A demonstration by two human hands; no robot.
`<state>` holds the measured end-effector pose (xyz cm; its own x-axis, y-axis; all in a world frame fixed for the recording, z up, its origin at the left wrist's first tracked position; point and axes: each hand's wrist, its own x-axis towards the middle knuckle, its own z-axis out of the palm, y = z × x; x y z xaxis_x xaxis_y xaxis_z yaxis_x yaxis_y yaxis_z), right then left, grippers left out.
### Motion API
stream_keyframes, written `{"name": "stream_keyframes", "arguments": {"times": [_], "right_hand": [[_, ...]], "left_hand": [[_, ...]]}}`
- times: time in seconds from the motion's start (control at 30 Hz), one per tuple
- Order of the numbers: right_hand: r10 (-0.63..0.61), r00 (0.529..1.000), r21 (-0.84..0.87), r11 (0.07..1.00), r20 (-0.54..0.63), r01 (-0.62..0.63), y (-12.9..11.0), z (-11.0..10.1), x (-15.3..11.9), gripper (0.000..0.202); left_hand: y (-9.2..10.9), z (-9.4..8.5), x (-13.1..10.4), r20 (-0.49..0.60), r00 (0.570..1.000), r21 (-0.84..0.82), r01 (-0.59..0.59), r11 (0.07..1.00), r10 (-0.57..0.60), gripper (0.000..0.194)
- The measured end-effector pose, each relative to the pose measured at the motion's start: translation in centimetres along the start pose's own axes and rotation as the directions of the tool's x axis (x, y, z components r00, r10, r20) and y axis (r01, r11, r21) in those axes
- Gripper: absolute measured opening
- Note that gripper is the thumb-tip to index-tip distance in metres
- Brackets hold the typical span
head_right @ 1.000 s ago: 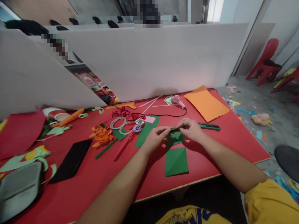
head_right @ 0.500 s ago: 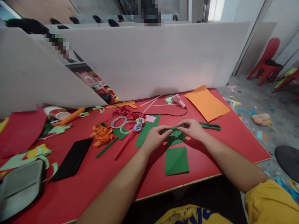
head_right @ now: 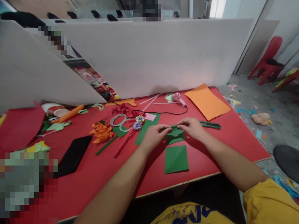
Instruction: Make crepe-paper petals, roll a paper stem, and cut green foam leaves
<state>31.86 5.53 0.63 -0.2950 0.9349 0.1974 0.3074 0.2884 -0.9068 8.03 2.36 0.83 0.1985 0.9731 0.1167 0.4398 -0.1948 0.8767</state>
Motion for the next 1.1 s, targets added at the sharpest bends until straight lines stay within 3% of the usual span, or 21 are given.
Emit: {"name": "stream_keyframes", "arguments": {"times": [0.4,0.53,0.77,0.83,0.9,1.0,1.03,1.1], "right_hand": [[-0.038,0.999,-0.036,0.999,-0.004,0.038,-0.1,-0.2,0.0,0.011],[-0.04,0.999,-0.055,0.998,0.002,0.04,-0.5,-0.3,0.0,0.011],[0.056,0.998,0.094,0.994,-0.001,-0.055,0.0,-1.6,0.4,0.019],[0.079,0.993,0.101,0.992,-0.085,-0.071,0.1,-2.7,0.8,0.022],[0.068,0.982,0.075,0.996,-0.176,-0.055,0.1,-3.6,0.9,0.023],[-0.025,0.981,-0.013,1.0,-0.194,0.023,-0.4,-3.5,0.7,0.017],[-0.069,0.983,-0.05,0.997,-0.172,0.061,-0.6,-3.1,0.6,0.014],[-0.161,0.98,-0.122,0.982,-0.12,0.147,-0.9,-2.1,0.1,0.011]], "left_hand": [[-0.7,-0.5,0.4,0.044,0.998,-0.133,0.047,0.99,-0.041,0.028],[-0.2,-0.8,0.4,0.065,0.998,-0.118,0.011,0.993,-0.003,0.026],[-0.6,-2.0,0.5,0.113,0.993,-0.056,-0.017,0.998,0.024,0.029],[-1.3,-2.7,0.8,0.048,0.999,-0.04,-0.002,0.999,0.004,0.03],[-1.5,-3.3,0.9,-0.092,0.996,-0.004,0.008,1.0,-0.008,0.03],[-0.7,-3.4,0.6,-0.32,0.944,0.13,-0.04,0.991,0.08,0.03],[-0.2,-3.1,0.4,-0.349,0.926,0.195,-0.082,0.977,0.148,0.03],[0.7,-2.2,-0.2,-0.287,0.911,0.313,-0.204,0.927,0.297,0.028]]}}
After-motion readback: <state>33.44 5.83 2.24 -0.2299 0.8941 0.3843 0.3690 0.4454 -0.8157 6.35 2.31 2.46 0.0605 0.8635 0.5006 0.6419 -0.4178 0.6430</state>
